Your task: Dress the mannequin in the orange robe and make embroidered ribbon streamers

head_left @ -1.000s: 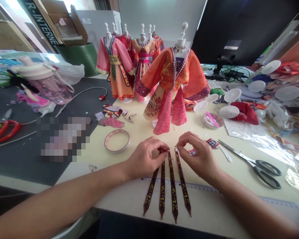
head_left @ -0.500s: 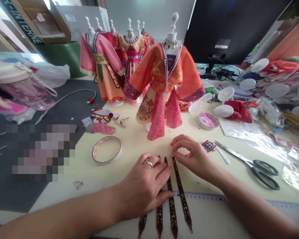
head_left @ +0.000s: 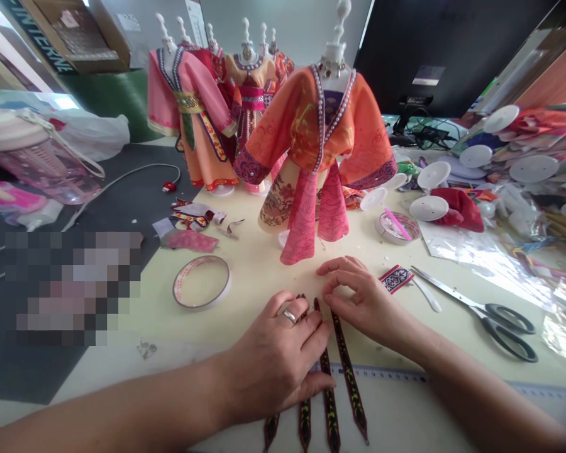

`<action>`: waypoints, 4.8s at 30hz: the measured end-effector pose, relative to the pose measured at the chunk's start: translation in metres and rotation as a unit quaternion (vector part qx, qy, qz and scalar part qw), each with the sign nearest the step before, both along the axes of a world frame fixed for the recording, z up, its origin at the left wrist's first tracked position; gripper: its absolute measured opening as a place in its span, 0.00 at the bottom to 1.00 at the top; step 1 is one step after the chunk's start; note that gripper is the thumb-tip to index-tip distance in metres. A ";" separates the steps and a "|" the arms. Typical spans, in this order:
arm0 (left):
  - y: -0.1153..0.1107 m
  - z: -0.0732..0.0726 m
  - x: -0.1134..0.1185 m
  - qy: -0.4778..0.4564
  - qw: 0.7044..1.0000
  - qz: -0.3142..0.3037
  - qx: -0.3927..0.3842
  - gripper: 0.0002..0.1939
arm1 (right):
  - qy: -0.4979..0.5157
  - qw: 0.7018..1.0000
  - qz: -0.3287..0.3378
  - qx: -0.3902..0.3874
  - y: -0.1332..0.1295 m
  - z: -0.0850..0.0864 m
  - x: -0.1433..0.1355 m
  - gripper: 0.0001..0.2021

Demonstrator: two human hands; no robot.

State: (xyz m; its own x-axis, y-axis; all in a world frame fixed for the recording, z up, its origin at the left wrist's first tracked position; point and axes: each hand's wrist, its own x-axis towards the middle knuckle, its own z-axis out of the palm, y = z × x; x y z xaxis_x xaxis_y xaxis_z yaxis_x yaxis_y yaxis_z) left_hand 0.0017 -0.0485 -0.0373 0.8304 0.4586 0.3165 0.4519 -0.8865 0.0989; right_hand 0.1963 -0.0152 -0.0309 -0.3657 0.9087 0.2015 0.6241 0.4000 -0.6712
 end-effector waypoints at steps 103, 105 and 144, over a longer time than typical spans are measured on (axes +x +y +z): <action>0.008 0.000 0.001 -0.027 0.999 0.016 -0.018 0.33 | -0.059 0.997 0.006 0.040 0.007 -0.006 -0.009 0.07; 0.008 0.000 0.002 -0.026 0.999 0.015 -0.017 0.34 | -0.068 0.997 0.003 0.042 0.007 -0.007 -0.009 0.07; 0.019 0.015 -0.004 -0.259 0.890 0.119 -0.357 0.13 | 0.038 0.994 0.006 0.106 0.002 -0.001 -0.002 0.12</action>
